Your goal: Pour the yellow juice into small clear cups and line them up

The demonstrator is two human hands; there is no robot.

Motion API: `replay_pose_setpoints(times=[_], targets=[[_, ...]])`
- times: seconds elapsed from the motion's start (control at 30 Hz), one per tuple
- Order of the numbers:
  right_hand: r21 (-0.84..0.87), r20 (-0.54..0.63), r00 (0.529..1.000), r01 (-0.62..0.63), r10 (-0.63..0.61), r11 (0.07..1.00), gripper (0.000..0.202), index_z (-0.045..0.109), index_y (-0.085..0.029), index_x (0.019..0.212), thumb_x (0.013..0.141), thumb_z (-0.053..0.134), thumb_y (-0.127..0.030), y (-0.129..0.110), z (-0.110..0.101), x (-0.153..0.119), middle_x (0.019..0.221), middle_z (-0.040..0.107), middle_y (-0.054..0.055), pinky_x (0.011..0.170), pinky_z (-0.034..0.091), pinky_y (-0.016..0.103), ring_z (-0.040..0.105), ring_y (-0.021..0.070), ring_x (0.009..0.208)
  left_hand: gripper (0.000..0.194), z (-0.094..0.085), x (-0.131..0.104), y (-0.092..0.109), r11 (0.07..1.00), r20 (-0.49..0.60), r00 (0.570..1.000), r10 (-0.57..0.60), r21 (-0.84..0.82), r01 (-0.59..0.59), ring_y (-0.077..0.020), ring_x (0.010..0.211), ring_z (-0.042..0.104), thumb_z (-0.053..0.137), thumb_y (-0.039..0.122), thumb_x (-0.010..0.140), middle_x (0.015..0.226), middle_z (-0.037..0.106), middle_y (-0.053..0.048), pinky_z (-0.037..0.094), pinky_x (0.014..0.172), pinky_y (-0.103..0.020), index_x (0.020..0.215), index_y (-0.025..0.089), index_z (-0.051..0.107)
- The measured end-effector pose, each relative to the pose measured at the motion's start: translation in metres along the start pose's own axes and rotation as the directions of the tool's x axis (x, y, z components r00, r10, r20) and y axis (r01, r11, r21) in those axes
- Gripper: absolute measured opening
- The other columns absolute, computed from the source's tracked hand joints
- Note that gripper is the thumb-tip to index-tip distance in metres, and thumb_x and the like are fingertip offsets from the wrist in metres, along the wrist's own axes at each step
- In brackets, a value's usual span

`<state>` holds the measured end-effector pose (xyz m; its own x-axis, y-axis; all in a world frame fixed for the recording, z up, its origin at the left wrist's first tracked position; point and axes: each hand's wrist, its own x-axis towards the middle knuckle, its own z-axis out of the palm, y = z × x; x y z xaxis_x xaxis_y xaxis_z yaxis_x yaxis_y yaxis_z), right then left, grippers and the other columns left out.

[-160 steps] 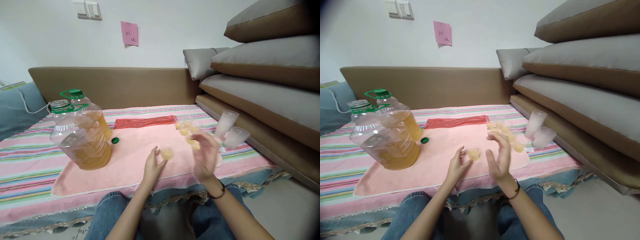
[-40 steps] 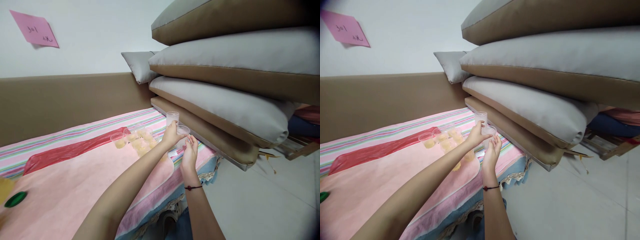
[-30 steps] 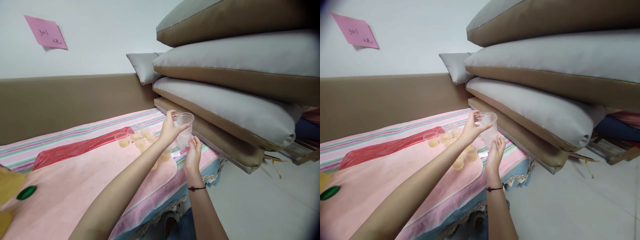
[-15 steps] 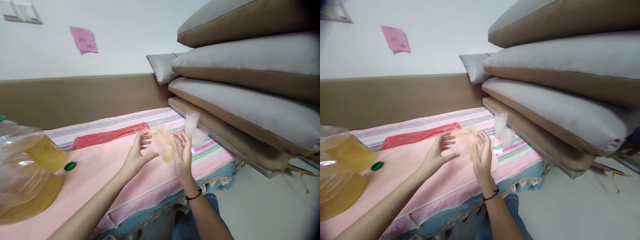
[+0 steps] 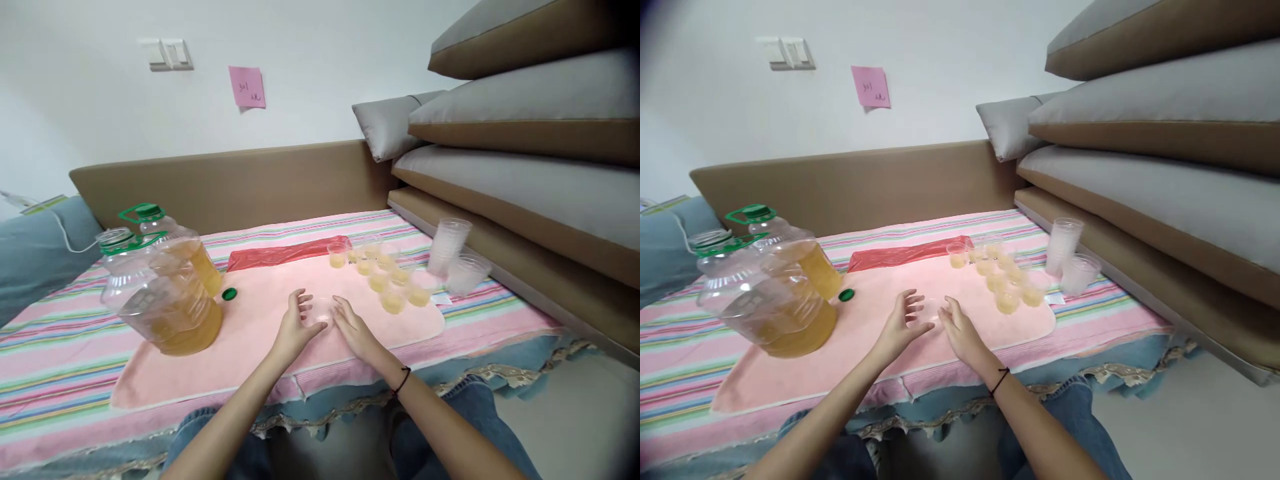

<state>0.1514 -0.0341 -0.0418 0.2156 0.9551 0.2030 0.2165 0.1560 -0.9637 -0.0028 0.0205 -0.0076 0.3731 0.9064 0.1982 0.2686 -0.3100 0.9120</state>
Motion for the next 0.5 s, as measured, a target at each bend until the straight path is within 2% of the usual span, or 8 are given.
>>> replay_pose_setpoints(times=[0.17,0.3,0.4,0.5], targets=[[0.009,-0.006,1.000,0.001,-0.001,1.000,0.048,0.050,-0.023,0.125,0.088,0.047,-0.053,0.006,0.003,0.000,0.123,0.064,0.011,0.102,0.041,0.045,0.057,0.0254,0.118,0.078,0.003,-0.006,-0.007,1.000,-0.013,1.000,0.011,-0.018,-0.011,-0.0216,0.102,0.058,0.075,0.021,0.060,0.125,0.052,-0.013,0.046,0.088,-0.042,0.124,0.023,0.030],[0.048,-0.069,0.998,0.005,-0.002,0.999,0.049,0.051,-0.025,0.122,0.087,0.046,-0.059,0.007,-0.007,0.006,0.118,0.066,0.010,0.095,0.047,0.047,0.062,0.0259,0.111,0.093,-0.010,-0.007,-0.009,0.999,0.007,0.999,0.045,-0.009,-0.045,-0.0248,0.105,0.058,0.082,0.023,0.053,0.131,0.046,-0.015,0.047,0.090,-0.046,0.128,0.025,0.027],[0.098,-0.145,0.989,0.055,-0.040,0.994,0.051,0.046,-0.024,0.124,0.089,0.041,-0.060,0.001,-0.018,0.011,0.115,0.066,0.014,0.092,0.050,0.046,0.065,0.0252,0.105,0.103,-0.030,-0.008,-0.011,0.982,0.038,0.983,0.180,0.041,-0.182,-0.0290,0.115,0.055,0.085,0.032,0.053,0.139,0.038,-0.018,0.047,0.093,-0.049,0.134,0.028,0.022],[0.122,-0.236,0.963,0.159,-0.127,0.980,0.047,0.042,-0.024,0.125,0.091,0.041,-0.056,-0.011,-0.026,0.009,0.118,0.063,0.014,0.096,0.047,0.048,0.064,0.0245,0.107,0.086,-0.052,-0.013,-0.016,0.925,-0.058,0.933,0.355,0.163,-0.342,-0.0288,0.128,0.045,0.076,0.037,0.068,0.143,0.036,-0.015,0.043,0.100,-0.049,0.136,0.029,0.024]])
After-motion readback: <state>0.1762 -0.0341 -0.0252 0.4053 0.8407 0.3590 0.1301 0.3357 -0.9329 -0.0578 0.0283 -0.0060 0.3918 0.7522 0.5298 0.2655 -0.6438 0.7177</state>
